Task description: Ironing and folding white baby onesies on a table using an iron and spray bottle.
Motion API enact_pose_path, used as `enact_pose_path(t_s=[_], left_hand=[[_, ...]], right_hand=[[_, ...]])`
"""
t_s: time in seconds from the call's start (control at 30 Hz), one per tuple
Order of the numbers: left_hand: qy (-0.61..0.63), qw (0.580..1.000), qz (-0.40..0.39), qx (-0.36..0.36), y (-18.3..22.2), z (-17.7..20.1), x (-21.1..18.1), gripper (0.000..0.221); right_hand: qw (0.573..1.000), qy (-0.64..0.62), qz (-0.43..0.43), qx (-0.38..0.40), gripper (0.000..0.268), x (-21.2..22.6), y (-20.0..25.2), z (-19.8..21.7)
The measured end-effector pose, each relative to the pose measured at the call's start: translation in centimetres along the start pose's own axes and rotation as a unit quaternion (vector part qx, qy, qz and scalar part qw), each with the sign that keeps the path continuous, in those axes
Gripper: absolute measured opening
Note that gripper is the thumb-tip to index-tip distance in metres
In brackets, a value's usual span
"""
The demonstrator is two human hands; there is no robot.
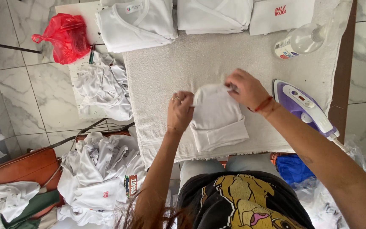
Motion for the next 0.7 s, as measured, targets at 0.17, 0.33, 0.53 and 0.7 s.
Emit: enact_pose_path(t_s=[0.17,0.33,0.53,0.7], left_hand=[[-0.117,0.987,-0.103,0.037,4.2,2.3,-4.7,0.02],[-0.136,0.987,-0.08,0.028,4.7,2.6,-4.7,0.032],[-0.155,0.982,-0.085,0.061,4.2,1.3,-3.7,0.037],[-0.087,0.99,-0.087,0.064,5.0,1.8,-6.2,0.019]], right_hand=[[0.952,0.245,0.18,-0.022,0.006,5.7,5.3,0.4],[0.961,0.225,0.162,-0.028,0.027,6.5,5.6,0.6],[0.963,0.145,0.223,0.042,0.018,6.1,5.8,-0.6],[0.964,0.146,0.22,0.008,0.016,7.2,6.3,-0.5]])
Point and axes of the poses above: each hand's wrist, its own y-axis away from the middle knuckle, its own z-axis out of the back of the hand, x = y × z, the point moved 9 cm from there along -y, towards the middle knuckle, and after that the axes turned 12 degrees about z, right-handed, at the moved point
